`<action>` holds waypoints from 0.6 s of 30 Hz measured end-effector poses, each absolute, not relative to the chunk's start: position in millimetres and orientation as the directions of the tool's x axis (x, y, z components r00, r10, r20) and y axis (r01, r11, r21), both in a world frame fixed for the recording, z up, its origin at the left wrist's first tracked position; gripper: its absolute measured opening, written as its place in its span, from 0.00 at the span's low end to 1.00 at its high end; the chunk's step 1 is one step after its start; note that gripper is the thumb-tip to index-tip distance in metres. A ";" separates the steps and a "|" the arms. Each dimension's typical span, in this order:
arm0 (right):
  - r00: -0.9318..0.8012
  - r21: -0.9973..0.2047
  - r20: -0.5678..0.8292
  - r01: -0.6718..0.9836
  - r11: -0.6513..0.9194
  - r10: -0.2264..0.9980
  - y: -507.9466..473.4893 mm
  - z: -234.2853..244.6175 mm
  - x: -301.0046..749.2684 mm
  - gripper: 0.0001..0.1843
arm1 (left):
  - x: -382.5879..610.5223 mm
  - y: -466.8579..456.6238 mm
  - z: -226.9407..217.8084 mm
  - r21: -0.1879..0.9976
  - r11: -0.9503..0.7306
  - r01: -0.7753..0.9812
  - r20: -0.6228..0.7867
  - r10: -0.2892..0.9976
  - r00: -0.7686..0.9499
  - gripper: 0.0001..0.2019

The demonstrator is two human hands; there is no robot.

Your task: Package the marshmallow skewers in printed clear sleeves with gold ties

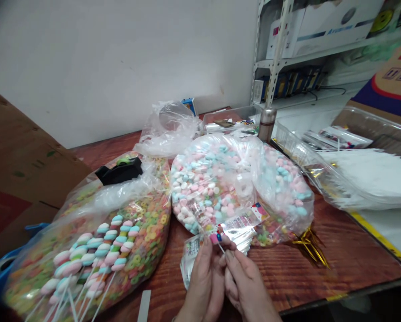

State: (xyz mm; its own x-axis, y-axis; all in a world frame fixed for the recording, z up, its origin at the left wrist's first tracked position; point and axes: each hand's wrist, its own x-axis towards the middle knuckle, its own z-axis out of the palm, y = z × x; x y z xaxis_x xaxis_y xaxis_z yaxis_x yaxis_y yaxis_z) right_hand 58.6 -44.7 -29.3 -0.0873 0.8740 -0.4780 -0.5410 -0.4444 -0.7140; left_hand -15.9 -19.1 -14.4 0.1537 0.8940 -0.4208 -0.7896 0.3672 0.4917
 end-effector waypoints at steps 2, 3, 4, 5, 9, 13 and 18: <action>-0.079 -0.690 -0.479 -0.582 -0.430 0.875 -45.3 -28.0 59.9 0.23 | -19.0 -19.1 -15.3 0.568 0.375 -0.733 -0.398 0.904 0.155 0.12; -0.062 -0.693 -0.475 -0.589 -0.416 0.878 -46.0 -28.1 60.4 0.23 | -20.7 -18.7 -16.3 0.619 0.364 -0.696 -0.393 0.911 0.127 0.12; -0.045 -0.697 -0.475 -0.590 -0.407 0.879 -46.8 -28.6 60.8 0.23 | -22.4 -18.2 -17.9 0.681 0.339 -0.649 -0.389 0.918 0.073 0.15; -0.030 -0.703 -0.477 -0.586 -0.402 0.878 -47.6 -29.6 61.1 0.23 | -24.1 -18.0 -19.8 0.751 0.301 -0.587 -0.375 0.927 -0.003 0.18; -0.020 -0.744 -0.449 -0.545 -0.387 0.893 -51.1 -35.6 63.2 0.23 | -32.0 -19.5 -26.1 0.983 0.082 -0.167 -0.129 0.946 -0.298 0.16; -0.042 -0.788 -0.391 -0.500 -0.358 0.919 -53.6 -40.3 64.2 0.23 | -37.0 -20.3 -20.1 0.982 -0.065 0.178 0.114 0.954 -0.279 0.06; -0.047 -0.812 -0.360 -0.476 -0.338 0.932 -55.4 -44.1 63.5 0.22 | -34.4 -15.5 -10.8 0.980 -0.053 0.193 0.115 0.939 -0.323 0.12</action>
State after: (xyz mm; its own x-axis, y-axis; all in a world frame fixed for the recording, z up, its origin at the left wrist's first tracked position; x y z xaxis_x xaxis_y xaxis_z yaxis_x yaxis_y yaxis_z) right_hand 63.5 -55.4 -44.1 -0.0465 0.9317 -0.3602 -0.4757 -0.3377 -0.8122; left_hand -34.4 -15.5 -10.8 -0.3232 0.9393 0.1147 0.1928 -0.0533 0.9798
